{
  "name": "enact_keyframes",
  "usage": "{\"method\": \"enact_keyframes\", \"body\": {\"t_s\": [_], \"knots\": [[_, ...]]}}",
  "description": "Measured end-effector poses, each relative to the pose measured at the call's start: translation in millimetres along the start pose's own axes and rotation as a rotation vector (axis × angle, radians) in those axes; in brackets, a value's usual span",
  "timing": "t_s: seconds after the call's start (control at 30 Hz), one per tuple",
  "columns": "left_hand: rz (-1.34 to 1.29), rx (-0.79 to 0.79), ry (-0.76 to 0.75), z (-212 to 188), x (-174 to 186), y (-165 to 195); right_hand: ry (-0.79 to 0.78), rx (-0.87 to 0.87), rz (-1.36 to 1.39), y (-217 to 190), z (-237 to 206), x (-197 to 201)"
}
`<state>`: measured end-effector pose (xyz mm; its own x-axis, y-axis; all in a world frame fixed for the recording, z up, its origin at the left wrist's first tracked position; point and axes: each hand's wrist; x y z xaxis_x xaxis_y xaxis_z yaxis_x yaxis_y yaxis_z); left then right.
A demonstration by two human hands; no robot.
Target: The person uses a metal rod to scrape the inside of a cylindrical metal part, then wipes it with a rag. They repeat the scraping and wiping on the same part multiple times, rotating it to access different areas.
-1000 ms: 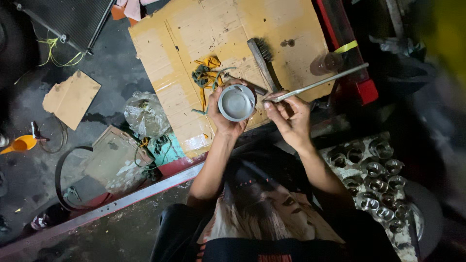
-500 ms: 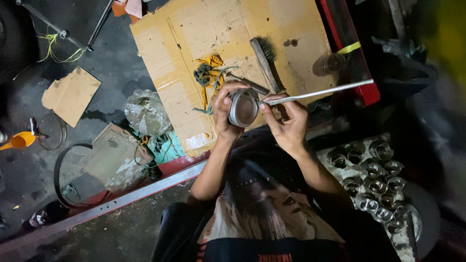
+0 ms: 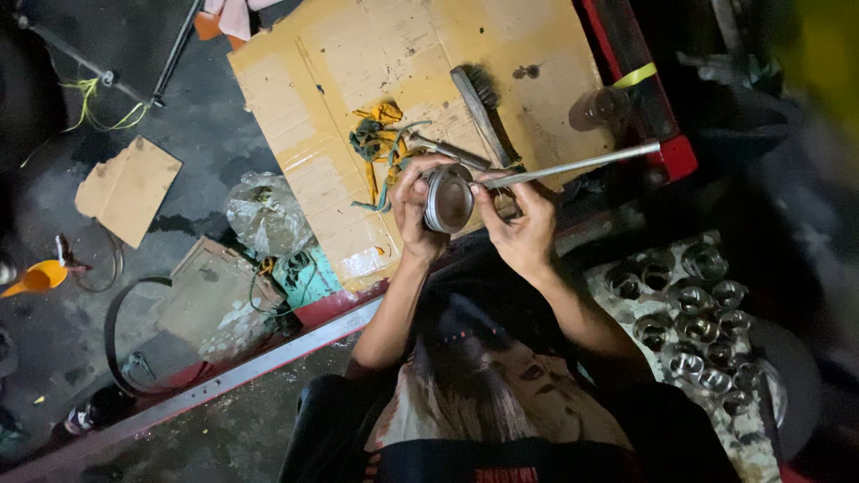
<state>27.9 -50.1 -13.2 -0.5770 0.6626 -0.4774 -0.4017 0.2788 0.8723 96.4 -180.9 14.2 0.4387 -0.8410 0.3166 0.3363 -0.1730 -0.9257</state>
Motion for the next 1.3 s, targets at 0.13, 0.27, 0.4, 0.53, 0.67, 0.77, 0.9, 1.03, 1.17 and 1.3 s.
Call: {"method": "enact_keyframes", "body": {"t_s": [0.13, 0.27, 0.4, 0.53, 0.67, 0.77, 0.9, 1.03, 1.17, 1.3], "knots": [[-0.042, 0.007, 0.005, 1, 0, -2, -0.001, 0.084, -0.085, -1, -1, 3], [0.000, -0.004, -0.007, 0, -2, -4, -0.010, 0.024, -0.106, -5, 1, 8], [0.020, -0.054, -0.025, 2, -1, -8, -0.051, 0.187, -0.243, -9, 7, 13], [0.084, -0.077, -0.003, 1, 0, -13, -0.030, 0.239, -0.260, -14, 9, 14], [0.047, -0.049, 0.036, 2, 1, -16, -0.052, 0.281, -0.308, -15, 12, 12], [-0.066, -0.022, 0.016, -2, 0, -21, -0.049, 0.302, -0.318, -15, 12, 11], [-0.149, 0.035, 0.012, -7, 3, -26, -0.024, 0.348, -0.393, -14, 9, 11], [-0.048, -0.037, 0.035, -9, 0, -33, -0.033, 0.237, -0.357, -10, 5, 12], [-0.110, -0.010, 0.034, -7, 1, -38, -0.016, 0.264, -0.427, -1, 4, 9], [-0.019, -0.035, 0.024, -8, 7, -46, -0.008, 0.226, -0.352, 13, 5, 6]]}}
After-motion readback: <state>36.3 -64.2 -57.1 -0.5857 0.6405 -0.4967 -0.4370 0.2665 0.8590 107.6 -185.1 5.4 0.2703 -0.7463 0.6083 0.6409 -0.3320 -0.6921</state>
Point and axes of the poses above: each hand's wrist, its own z-axis towards the middle knuckle, its own x-axis out of the back of the hand, y = z × x, and after that the axes turned 2 degrees about x, right-handed
